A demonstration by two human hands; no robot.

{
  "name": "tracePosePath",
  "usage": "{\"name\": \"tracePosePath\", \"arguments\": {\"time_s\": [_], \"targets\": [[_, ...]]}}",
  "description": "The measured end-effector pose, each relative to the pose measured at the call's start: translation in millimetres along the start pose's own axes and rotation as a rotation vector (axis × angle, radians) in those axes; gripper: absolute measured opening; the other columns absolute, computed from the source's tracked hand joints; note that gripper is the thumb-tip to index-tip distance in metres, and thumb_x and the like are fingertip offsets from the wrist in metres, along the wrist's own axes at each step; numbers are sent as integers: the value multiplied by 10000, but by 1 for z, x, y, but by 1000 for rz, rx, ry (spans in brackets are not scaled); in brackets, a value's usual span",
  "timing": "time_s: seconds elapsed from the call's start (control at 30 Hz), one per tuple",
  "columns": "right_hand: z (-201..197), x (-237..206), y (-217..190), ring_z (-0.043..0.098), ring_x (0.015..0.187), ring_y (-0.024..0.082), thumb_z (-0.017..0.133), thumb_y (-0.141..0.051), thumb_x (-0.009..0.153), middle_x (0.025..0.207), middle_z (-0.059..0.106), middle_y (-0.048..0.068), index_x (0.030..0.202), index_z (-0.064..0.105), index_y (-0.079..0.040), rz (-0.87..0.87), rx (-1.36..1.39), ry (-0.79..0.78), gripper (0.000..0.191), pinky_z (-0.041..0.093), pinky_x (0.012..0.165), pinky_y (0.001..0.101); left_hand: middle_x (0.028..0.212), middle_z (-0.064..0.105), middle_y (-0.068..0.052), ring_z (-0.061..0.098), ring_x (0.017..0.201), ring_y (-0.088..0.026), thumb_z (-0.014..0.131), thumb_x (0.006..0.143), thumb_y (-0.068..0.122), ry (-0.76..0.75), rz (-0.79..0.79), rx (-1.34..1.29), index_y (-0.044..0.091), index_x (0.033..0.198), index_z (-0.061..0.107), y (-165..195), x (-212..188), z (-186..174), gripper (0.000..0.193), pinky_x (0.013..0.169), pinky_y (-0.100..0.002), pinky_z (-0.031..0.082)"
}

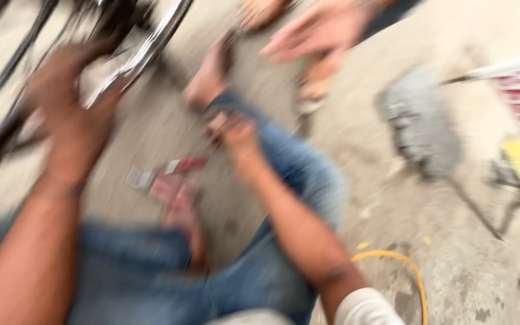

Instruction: The person sits on the ground beside a bicycle and uses pliers to work on the rear wheel and chain area, then stands and walks to a workbench where they handle and sort small metal parts into green containers.

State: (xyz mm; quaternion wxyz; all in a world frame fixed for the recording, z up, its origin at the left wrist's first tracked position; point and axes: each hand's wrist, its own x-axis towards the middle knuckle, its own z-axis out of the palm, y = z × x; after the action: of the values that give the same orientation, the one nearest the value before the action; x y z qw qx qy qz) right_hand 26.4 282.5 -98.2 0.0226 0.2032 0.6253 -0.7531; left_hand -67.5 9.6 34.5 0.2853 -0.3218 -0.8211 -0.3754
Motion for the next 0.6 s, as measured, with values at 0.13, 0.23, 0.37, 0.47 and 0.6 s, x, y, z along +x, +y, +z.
{"name": "tracePosePath", "arguments": {"time_s": [0.13,0.23,0.37,0.47,0.6], "targets": [[7,-15,-20,650,679,91,656,-213,1000,870,734,38,1141,719,-60,-15,153,-91,218,523,599,251,1083,716,-130,690,999,-309,838,950,116,-66,-221,268,45,1113,686,1,26,-21,235,866,-389,549],[14,-25,-30,639,724,74,660,-189,1021,893,728,33,1153,709,-40,-38,137,-151,206,518,625,246,886,707,-141,686,790,-337,920,978,232,-87,-303,347,61,1042,720,-7,27,-17,271,752,-435,532],[18,-29,-28,640,722,75,671,-195,1009,892,734,30,1134,713,-37,-56,24,-166,207,516,614,246,885,724,-98,674,738,-311,841,936,205,-110,-297,373,79,973,666,-23,10,-4,219,696,-419,499],[12,-27,-20,652,719,78,696,-212,989,875,737,35,1121,725,-44,-82,-42,-140,216,528,616,254,843,701,-110,666,735,-316,833,953,252,-159,-292,396,95,965,676,-36,5,3,222,713,-431,496],[10,-25,-3,666,672,82,726,-222,944,851,750,23,1073,747,-66,-33,-157,-73,203,548,592,256,833,710,-111,660,745,-356,824,985,312,-177,-204,434,103,909,748,-51,4,4,235,681,-488,477]]}}
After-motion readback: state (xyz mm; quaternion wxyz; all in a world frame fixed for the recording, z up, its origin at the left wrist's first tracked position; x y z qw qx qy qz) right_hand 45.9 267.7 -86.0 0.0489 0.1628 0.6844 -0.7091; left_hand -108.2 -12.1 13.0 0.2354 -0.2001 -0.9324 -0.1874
